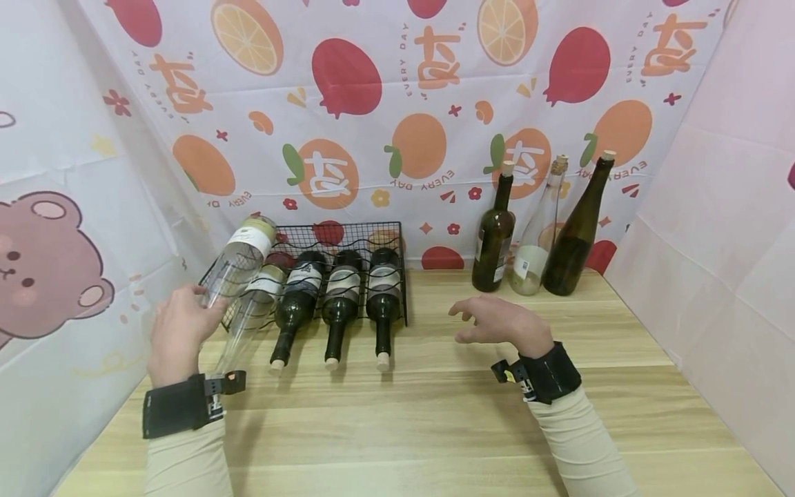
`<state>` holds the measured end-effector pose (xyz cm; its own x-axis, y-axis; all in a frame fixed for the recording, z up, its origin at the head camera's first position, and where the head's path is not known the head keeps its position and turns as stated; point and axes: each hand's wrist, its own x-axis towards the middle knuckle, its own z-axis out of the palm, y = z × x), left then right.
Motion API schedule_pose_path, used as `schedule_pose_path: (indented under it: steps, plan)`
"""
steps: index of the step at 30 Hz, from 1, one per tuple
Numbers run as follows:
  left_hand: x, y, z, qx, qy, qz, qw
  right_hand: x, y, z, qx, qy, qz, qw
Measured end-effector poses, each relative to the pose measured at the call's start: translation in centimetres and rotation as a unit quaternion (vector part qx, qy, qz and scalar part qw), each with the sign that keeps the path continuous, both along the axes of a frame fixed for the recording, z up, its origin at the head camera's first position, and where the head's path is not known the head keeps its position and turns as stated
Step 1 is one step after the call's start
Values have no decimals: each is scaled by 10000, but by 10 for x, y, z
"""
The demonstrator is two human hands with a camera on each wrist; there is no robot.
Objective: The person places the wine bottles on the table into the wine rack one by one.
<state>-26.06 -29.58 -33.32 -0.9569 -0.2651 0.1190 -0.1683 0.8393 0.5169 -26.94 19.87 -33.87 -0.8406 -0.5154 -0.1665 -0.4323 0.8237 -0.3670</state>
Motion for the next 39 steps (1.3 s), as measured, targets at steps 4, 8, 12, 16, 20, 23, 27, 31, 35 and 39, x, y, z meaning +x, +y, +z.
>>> schedule_pose_path:
  steps: [4, 8, 12, 16, 20, 23, 27, 31, 35, 39]
  plan:
    - [2, 7, 5, 82, 67, 14, 9999, -1, 3, 0, 11, 20, -15, 10000]
    - [6, 20, 13, 47, 498, -37, 9987, -1, 6, 1, 40, 60, 7, 10000]
    - [10, 47, 25, -165, 1373, -246, 9901, -2, 10, 2, 28, 120, 34, 9999]
    - [16, 86, 37, -311, 1952, -678, 9779, -2, 13, 2, -1, 127, -1, 9999]
    - [20, 128, 43, -381, 1920, -1527, 9687, -3, 14, 1, -1, 111, -18, 9999]
    - [16, 159, 44, -511, 1660, -2155, 9609, -3, 13, 1, -34, 86, -48, 9999]
    - [6, 201, 48, -797, 1398, -2727, 9486, -4, 15, 2, -81, 50, -122, 9999]
    - [-7, 239, 56, -1057, 1270, -3159, 9343, -6, 18, 3, -137, -11, -189, 9997]
    - [-19, 265, 60, -1233, 1128, -3428, 9244, -14, 28, 2, -141, 21, -340, 9993]
    - [-27, 281, 57, -1421, 873, -3708, 9136, -29, 46, -3, -169, 188, -657, 9975]
